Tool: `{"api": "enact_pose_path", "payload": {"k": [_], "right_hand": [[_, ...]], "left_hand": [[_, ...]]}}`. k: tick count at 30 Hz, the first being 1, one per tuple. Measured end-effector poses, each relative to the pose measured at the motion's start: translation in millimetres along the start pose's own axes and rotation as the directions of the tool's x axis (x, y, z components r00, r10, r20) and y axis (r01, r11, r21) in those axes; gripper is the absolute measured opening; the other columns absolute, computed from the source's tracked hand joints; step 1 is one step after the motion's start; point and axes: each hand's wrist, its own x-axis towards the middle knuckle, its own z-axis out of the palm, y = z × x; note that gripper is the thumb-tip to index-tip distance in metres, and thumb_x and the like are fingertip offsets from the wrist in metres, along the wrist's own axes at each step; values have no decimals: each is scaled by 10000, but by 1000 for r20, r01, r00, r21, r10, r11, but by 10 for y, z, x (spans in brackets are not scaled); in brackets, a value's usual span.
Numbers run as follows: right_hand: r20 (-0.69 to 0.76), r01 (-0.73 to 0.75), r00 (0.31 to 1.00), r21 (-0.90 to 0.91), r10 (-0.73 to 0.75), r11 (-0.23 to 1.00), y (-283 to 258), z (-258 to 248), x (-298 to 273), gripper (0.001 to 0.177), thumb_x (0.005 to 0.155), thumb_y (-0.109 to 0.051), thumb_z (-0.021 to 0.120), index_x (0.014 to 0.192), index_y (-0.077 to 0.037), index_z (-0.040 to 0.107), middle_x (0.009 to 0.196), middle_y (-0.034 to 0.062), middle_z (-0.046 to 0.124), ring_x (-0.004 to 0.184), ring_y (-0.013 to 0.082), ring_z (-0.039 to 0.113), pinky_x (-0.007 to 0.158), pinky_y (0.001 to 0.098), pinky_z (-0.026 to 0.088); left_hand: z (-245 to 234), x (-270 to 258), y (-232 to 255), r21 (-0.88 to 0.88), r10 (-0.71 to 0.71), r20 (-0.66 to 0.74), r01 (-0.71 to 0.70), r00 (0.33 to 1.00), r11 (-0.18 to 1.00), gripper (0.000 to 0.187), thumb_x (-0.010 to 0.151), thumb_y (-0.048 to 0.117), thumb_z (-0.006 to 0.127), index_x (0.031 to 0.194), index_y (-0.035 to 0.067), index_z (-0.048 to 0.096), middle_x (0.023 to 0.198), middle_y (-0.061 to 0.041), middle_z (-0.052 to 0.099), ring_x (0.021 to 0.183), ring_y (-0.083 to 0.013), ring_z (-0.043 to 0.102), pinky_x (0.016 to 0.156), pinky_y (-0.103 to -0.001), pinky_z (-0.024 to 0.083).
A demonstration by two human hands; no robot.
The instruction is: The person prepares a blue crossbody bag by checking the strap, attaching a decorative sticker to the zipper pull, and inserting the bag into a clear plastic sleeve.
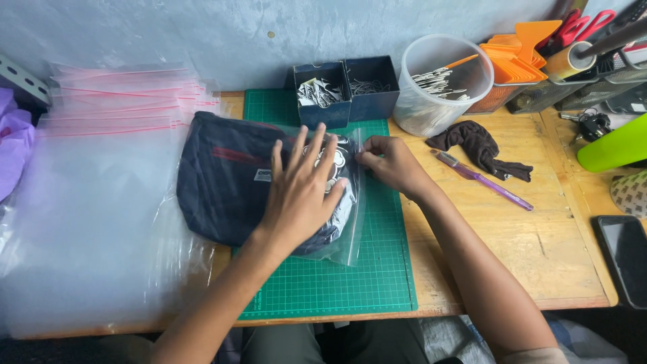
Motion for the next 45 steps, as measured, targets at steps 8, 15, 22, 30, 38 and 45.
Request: {"api": "enact_pose_path", "payload": {"k": [8, 15, 22, 30, 38, 45], "right_hand": [[56, 60, 996, 178, -71, 982, -237, 14, -156, 122, 1001, -53, 666, 1028, 17, 763, 632, 121, 631, 447, 188, 580, 499, 331, 513], [67, 70, 994, 193, -85, 979, -218, -21, -129, 111, 1004, -58, 754, 1020, 50, 773, 618, 109, 658, 457, 154, 577, 486, 301, 512], [56, 61, 996, 178, -72, 982, -263, -2, -161, 158, 1015, -71, 775, 1054, 79, 807, 579, 121, 647, 439, 159, 571, 465, 298, 510], [49, -4, 999, 118, -2, 993, -331, 42, -195, 202, 934, -51, 864, 1078, 79, 809, 691, 140, 716, 456, 148, 572, 406, 293, 480], [57, -49, 997, 35, 47, 998, -334, -35, -197, 156, 915, -55, 840, 1030, 48, 857, 655, 133, 723, 470, 137, 577, 406, 270, 488], [61, -80, 995, 3, 80, 997, -341, -54, -200, 146, 907, -38, 811, 1020, 27, 878, 622, 123, 709, 467, 135, 575, 412, 271, 498]], "left_hand": [[211, 719, -519, 70, -108, 222, 94, 969, 993, 776, 1124, 709, 479, 1351, 27, 770, 1075, -178, 839, 1049, -413, 819, 1022, -654, 459], [300, 1025, -676, -159, -188, 485, 297, 854, 941, 556, 989, 636, 677, 781, 155, 862, 847, -101, 815, 1034, -425, 801, 1008, -621, 503], [123, 890, -468, -176, -223, 434, 325, 873, 929, 425, 1018, 458, 748, 946, 43, 806, 947, -226, 807, 1056, -501, 793, 896, -567, 583], [719, 950, -382, 142, -346, 274, 318, 897, 938, 265, 1086, 316, 669, 974, 134, 825, 857, -63, 809, 910, -370, 818, 913, -504, 497], [601, 692, -343, -29, -340, 158, 348, 927, 937, 340, 1122, 419, 668, 1169, 92, 746, 1062, -132, 836, 1107, -398, 811, 1017, -597, 510], [465, 749, -284, -79, -340, 170, 357, 925, 931, 314, 1097, 362, 702, 1131, 68, 807, 970, -108, 857, 1033, -374, 835, 1005, -544, 535]]}}
